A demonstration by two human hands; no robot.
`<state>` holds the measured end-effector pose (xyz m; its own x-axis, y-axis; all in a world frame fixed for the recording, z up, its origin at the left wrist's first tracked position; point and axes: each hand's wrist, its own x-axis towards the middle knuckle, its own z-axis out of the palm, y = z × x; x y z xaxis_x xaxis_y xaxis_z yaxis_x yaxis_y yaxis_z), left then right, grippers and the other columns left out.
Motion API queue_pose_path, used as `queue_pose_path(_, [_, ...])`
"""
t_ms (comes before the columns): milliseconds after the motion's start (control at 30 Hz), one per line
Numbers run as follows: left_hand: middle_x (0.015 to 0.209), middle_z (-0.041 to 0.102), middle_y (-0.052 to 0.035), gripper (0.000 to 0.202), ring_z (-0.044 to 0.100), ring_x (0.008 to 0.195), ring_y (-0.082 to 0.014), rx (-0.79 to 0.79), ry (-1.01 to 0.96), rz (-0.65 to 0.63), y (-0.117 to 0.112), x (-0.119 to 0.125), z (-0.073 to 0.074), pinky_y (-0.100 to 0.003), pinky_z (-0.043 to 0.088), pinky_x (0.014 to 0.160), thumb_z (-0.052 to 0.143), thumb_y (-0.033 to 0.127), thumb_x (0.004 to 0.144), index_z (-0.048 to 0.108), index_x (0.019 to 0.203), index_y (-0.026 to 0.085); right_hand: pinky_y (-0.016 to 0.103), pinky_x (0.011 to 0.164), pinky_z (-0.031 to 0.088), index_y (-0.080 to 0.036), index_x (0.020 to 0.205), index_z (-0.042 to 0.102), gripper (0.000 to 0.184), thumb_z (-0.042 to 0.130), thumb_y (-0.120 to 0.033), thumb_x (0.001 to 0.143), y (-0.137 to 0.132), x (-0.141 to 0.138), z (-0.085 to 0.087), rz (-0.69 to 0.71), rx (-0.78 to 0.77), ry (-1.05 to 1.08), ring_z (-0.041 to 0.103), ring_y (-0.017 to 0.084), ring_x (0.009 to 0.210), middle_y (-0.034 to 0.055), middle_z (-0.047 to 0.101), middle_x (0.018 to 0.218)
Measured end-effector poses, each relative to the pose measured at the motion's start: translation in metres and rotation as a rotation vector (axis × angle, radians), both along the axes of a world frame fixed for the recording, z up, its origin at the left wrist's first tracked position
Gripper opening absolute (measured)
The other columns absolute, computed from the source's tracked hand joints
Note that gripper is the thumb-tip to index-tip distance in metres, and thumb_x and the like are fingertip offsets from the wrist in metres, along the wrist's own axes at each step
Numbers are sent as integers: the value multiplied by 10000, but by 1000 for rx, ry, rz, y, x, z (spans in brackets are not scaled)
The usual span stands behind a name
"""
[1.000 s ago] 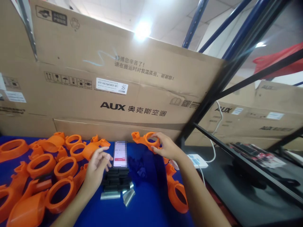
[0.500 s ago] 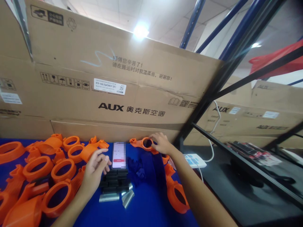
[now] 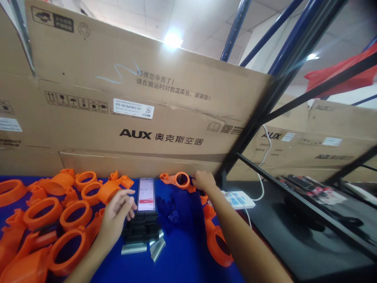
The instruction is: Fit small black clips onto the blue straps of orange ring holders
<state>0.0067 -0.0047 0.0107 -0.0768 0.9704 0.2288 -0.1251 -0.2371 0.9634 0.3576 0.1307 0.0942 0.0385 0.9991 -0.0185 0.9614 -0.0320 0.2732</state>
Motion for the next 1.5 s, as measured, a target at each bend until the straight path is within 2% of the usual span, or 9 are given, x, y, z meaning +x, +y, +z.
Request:
queue_pose_path(267, [784,687,-1,340,626,626,-164,23,-8,7,-2,-1,5,-280,513,549,638,479,953,627,1188,234,446,927,588,-156,1309,614,370,673,-356,1004,-13,6,25,-27,136,-47,671,248,1097,116,631,1316])
queue_pose_path(467, [773,699,-16,353,641,618,-178,6,3,-15,-1,-1,1,-289,516,539,656,481,936,646,1180,227,513,969,438,-75,1010,766,262,557,-232,1014,-38,3,61,41,281,24,622,400,1177,278,731,1052])
queue_pose_path(567, [773,694,-17,356,643,623,-180,-13,20,-30,-1,1,1,-293,519,545,658,482,931,657,1180,227,471,924,433,-124,1021,786,287,541,-274,1008,-55,-7,77,122,319,97,648,384,1117,245,751,1030])
queue_pose_path(667, [786,694,-22,365,642,634,-184,-14,29,-72,-4,5,5,-291,513,541,658,476,927,666,1191,225,350,801,473,-236,1076,787,302,512,-352,1031,-77,-27,82,265,291,229,703,263,921,103,783,969])
queue_pose_path(867, [1234,708,-136,547,714,879,-249,-34,-79,-175,-12,14,10,-341,572,652,610,503,957,551,1440,252,280,633,489,-228,901,762,265,557,-353,1014,-118,-95,49,675,90,1010,641,174,694,-1,725,787])
queue_pose_path(967, [1387,654,-129,522,655,1196,-315,-95,-159,-24,-9,13,1,-388,580,879,613,567,936,642,1350,250,246,545,436,-224,883,753,174,636,-324,966,-128,-131,18,699,101,1118,567,144,581,-19,673,689])
queue_pose_path(1067, [1356,677,-71,422,534,1365,-301,-143,-167,175,-2,8,-5,-386,477,1073,633,568,927,724,1201,260,234,537,421,-217,870,724,160,631,-308,963,-132,-157,-9,666,116,1178,574,141,569,-17,665,671])
queue_pose_path(1267, [990,742,-26,302,663,1007,-250,-74,-143,163,-1,4,7,-331,536,910,768,510,835,766,954,232,232,519,377,-212,853,669,211,582,-334,1002,-137,-176,-43,630,134,1274,487,125,494,-47,548,572])
queue_pose_path(1500, [740,627,-5,230,580,726,-178,-57,-231,-1,-8,6,5,-278,510,667,771,419,863,752,894,191,249,573,407,-229,975,624,269,402,-337,1083,-153,-176,-55,663,103,1299,538,152,575,0,599,716])
